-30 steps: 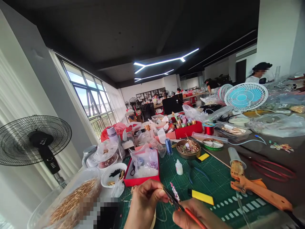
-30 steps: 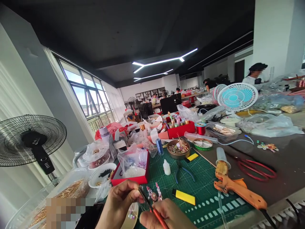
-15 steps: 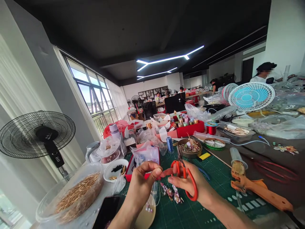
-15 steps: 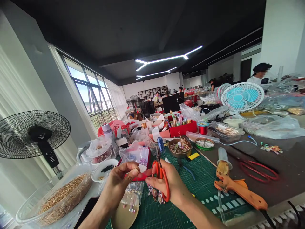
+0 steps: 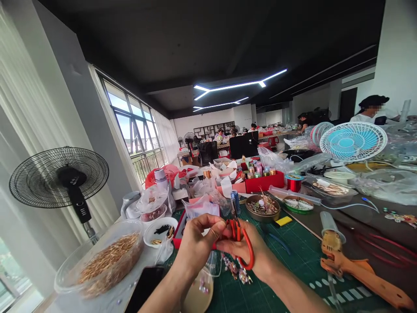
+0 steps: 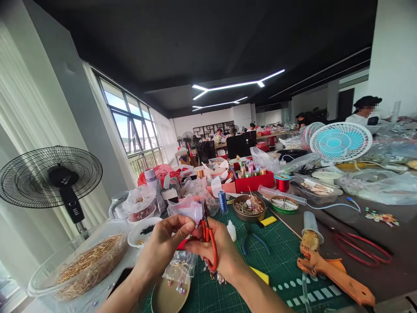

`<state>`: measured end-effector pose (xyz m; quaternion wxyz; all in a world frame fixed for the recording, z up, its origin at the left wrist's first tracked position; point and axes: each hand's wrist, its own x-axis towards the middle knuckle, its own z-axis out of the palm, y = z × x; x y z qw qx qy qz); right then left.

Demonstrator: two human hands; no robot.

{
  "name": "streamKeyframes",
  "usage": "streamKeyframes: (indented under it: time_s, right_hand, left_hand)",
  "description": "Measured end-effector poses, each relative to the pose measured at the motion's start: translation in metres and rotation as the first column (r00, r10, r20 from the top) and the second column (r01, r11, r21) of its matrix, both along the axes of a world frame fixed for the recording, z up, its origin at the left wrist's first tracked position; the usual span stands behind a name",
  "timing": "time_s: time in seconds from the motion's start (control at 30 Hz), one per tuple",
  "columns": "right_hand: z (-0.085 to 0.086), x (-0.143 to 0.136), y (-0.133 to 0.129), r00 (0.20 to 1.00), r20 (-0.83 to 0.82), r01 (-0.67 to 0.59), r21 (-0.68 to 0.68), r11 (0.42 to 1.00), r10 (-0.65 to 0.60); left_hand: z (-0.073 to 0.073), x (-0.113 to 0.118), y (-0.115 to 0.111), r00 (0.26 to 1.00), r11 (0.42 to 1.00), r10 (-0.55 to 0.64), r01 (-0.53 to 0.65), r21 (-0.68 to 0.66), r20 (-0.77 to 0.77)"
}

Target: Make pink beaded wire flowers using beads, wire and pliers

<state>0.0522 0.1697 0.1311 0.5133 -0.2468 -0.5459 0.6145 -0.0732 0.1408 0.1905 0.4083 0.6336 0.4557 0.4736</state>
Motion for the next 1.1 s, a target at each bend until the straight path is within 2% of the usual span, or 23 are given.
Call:
streamKeyframes:
  time_s: [0.37,0.57,0.77,0.93,1.1]
  right_hand:
    - [-0.025,0.0,-0.011,0.999,0.031,0.018,-0.129,0.992,-0.014]
    - [-0.027,-0.002,-0.018,0.999,0.044,0.028,-0.176,0.984,-0.021]
    - [-0.027,-0.002,-0.02,0.999,0.031,0.036,-0.242,0.97,-0.03]
    - [-0.024,-0.001,-0.02,0.994,0.025,0.108,-0.291,0.951,-0.105]
    - [-0.019,-0.003,-0.017,0.987,0.045,0.161,-0.32,0.934,-0.155]
  left_hand:
    - [-0.006,-0.005,0.005,0.991,0.995,0.094,-0.096,0.014,0.097]
    - [-0.013,-0.006,0.013,0.984,0.992,0.123,-0.12,-0.032,0.131]
    - [-0.034,-0.012,0.023,0.982,0.985,0.156,-0.147,-0.086,0.108]
    - [-0.058,-0.024,0.018,0.989,0.982,0.142,-0.145,-0.122,-0.037]
    - [-0.066,-0.036,-0.004,0.95,0.963,0.268,-0.27,0.009,-0.16]
